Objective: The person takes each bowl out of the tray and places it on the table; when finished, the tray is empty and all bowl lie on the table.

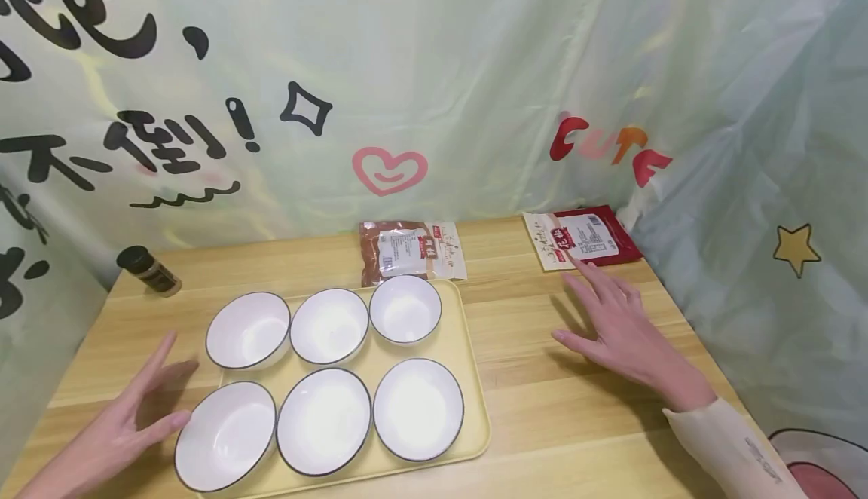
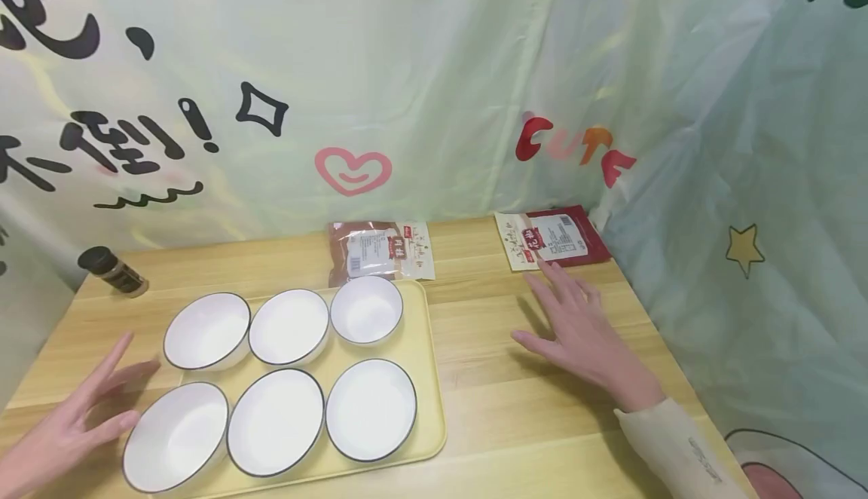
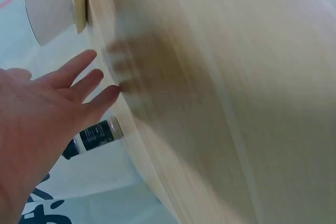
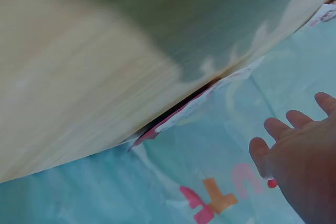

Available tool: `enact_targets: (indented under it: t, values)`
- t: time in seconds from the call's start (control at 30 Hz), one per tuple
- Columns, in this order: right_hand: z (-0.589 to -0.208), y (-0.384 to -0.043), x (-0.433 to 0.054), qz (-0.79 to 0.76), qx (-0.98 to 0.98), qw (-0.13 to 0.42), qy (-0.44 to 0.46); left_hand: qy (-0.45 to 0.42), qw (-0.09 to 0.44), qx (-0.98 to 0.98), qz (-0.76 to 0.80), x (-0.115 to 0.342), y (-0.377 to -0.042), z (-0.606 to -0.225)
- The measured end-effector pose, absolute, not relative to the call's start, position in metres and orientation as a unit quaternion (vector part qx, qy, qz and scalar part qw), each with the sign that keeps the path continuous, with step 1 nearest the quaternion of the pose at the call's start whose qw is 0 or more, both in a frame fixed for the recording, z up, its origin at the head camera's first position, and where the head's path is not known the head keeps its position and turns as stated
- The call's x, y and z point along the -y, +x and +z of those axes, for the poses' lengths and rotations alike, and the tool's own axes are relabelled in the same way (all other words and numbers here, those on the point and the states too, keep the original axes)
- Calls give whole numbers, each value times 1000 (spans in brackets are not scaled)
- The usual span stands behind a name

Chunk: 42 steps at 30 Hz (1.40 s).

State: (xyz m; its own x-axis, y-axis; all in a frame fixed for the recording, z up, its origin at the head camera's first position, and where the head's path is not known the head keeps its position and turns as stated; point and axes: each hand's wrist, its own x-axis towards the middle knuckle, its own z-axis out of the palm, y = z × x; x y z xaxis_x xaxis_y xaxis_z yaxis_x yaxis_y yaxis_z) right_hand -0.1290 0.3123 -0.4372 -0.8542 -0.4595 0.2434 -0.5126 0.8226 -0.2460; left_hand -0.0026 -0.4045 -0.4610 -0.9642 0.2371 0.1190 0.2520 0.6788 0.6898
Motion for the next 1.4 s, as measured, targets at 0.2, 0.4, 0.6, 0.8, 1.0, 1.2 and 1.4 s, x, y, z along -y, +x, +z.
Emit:
enact_targets:
  t: [0.2,0.4,0.6,0.8,1.0,1.2,1.4]
  values:
    - [-432,-140,-295,175,948,70,258,-156,2,901,-405,393,-9,-460]
    - [-424,-152,-274,200,941,54,268,-172,-10,892,-419,388,-9,-462]
    - [-416,-162,-247,241,929,29,279,-177,-21,889,-421,393,-10,-464]
    - [-415,-165,-220,328,900,-39,285,-179,-33,886,-427,396,-13,-467]
    - [-418,-168,-187,419,855,-106,287,-195,-24,878,-436,396,-14,-471]
    - [-423,-172,-155,457,833,-149,276,-193,-14,878,-438,394,-14,-472]
    - [-431,-175,-132,457,823,-161,297,-188,-19,878,-439,392,-11,-473]
